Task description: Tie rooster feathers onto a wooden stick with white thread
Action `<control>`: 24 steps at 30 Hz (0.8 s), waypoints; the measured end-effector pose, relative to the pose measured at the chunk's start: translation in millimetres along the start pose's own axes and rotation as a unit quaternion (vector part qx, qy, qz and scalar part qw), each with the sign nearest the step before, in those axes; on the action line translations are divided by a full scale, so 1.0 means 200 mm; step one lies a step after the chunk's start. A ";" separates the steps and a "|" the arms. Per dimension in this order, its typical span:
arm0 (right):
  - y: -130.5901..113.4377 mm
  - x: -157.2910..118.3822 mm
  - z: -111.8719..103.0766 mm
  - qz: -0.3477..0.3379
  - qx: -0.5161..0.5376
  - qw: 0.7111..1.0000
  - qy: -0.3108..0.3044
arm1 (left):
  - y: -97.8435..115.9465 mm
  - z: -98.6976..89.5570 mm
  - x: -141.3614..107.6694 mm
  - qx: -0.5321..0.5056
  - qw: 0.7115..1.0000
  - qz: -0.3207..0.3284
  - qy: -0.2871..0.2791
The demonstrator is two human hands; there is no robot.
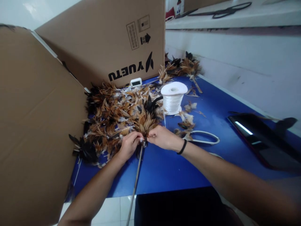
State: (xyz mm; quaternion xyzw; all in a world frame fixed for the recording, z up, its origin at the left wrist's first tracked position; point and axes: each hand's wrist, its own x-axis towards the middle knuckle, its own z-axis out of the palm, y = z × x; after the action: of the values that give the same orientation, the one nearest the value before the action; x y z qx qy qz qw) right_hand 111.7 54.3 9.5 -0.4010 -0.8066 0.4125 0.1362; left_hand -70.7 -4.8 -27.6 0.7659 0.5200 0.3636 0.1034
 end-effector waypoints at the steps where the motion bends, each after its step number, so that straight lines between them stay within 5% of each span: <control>1: -0.01 -0.02 0.00 -0.010 -0.034 0.999 0.003 | 0.00 0.01 0.00 -0.013 1.000 -0.019 -0.004; 7: -0.04 -0.10 0.00 -0.050 -0.146 0.988 0.017 | -0.03 0.05 -0.01 -0.101 0.989 -0.110 -0.022; 18: -0.04 -0.12 -0.01 -0.005 -0.090 0.994 0.055 | 0.00 0.04 0.01 -0.065 0.994 -0.089 -0.027; 24: -0.04 -0.14 -0.02 -0.056 -0.070 0.995 0.032 | 0.01 0.03 0.03 -0.044 0.997 -0.054 -0.021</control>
State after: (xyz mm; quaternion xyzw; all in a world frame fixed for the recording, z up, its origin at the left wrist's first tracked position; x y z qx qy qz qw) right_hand 128.4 32.6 22.1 -0.3761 -0.8500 0.3340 0.1563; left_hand -63.6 1.0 -28.3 0.7391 0.5415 0.3638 0.1678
